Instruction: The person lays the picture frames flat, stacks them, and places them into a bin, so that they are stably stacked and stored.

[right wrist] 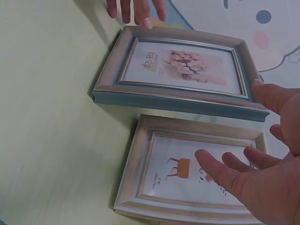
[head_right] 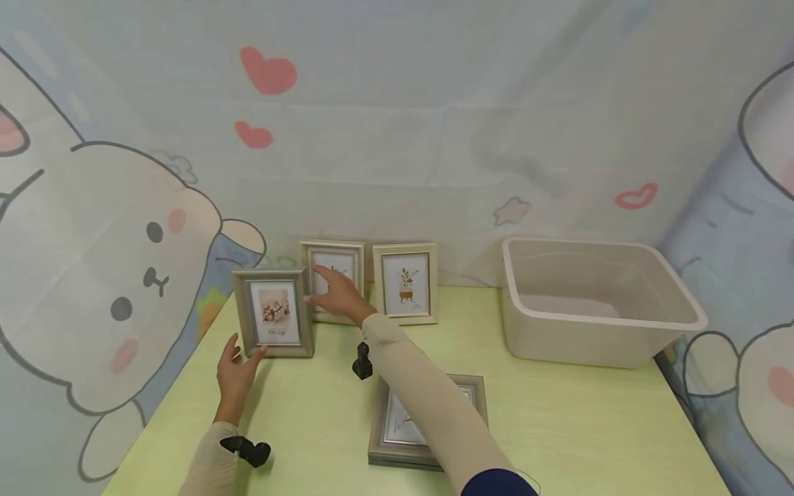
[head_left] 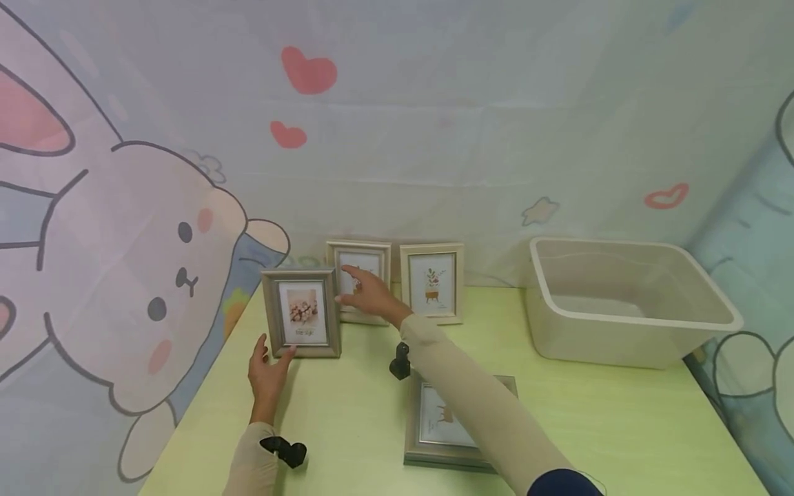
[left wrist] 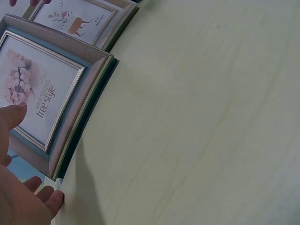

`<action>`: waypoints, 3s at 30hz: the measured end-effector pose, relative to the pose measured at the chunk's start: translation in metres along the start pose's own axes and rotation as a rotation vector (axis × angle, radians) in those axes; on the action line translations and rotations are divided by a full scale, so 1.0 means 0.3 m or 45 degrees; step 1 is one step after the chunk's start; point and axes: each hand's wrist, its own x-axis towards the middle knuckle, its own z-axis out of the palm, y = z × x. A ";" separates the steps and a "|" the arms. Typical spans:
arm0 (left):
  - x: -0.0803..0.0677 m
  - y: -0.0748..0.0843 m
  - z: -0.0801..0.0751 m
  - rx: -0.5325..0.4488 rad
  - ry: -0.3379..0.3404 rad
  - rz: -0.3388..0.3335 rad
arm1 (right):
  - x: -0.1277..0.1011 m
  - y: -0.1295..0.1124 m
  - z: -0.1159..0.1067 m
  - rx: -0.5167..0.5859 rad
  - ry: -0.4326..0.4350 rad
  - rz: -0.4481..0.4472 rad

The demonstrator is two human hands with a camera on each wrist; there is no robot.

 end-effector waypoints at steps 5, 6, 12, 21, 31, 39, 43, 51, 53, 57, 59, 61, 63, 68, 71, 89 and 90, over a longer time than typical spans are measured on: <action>0.017 0.009 -0.001 -0.010 -0.067 -0.041 | 0.024 -0.016 0.008 -0.033 -0.018 -0.014; 0.019 0.011 -0.001 -0.011 -0.076 -0.045 | 0.027 -0.020 0.008 -0.046 -0.021 -0.013; 0.026 0.011 0.004 -0.009 -0.098 -0.057 | 0.046 -0.047 0.012 -0.090 -0.055 -0.002; 0.040 0.006 0.005 0.003 -0.103 -0.080 | 0.076 -0.082 0.036 -0.132 -0.116 -0.045; 0.036 -0.004 0.005 -0.024 -0.136 -0.076 | 0.095 -0.092 0.071 -0.124 -0.065 0.015; 0.045 -0.009 0.009 -0.034 -0.136 -0.071 | 0.100 -0.110 0.087 -0.189 0.006 0.036; 0.041 -0.008 0.011 -0.038 -0.134 -0.066 | 0.098 -0.107 0.095 -0.196 0.020 0.059; 0.050 0.019 0.025 -0.108 -0.158 -0.029 | 0.090 -0.120 0.075 -0.220 0.073 0.027; 0.054 0.019 0.025 -0.127 -0.160 -0.032 | 0.088 -0.123 0.071 -0.205 0.089 0.017; 0.052 0.006 0.020 -0.152 -0.193 -0.061 | 0.076 -0.120 0.076 -0.193 0.117 0.042; 0.049 0.001 0.018 -0.150 -0.207 -0.064 | 0.070 -0.120 0.080 -0.176 0.140 0.064; 0.047 -0.001 0.017 -0.137 -0.216 -0.053 | 0.064 -0.120 0.082 -0.145 0.160 0.077; 0.045 -0.001 0.016 -0.119 -0.218 -0.041 | 0.061 -0.119 0.083 -0.083 0.181 0.084; 0.037 0.001 0.018 -0.087 -0.213 -0.025 | 0.054 -0.094 0.080 0.057 0.224 0.071; 0.031 0.005 0.018 -0.090 -0.196 -0.017 | 0.048 -0.076 0.073 0.080 0.241 0.053; 0.030 0.116 0.007 -0.236 -0.117 0.086 | -0.052 -0.046 -0.023 0.399 0.133 0.099; 0.029 0.121 0.004 -0.240 -0.121 0.089 | -0.056 -0.045 -0.026 0.397 0.126 0.100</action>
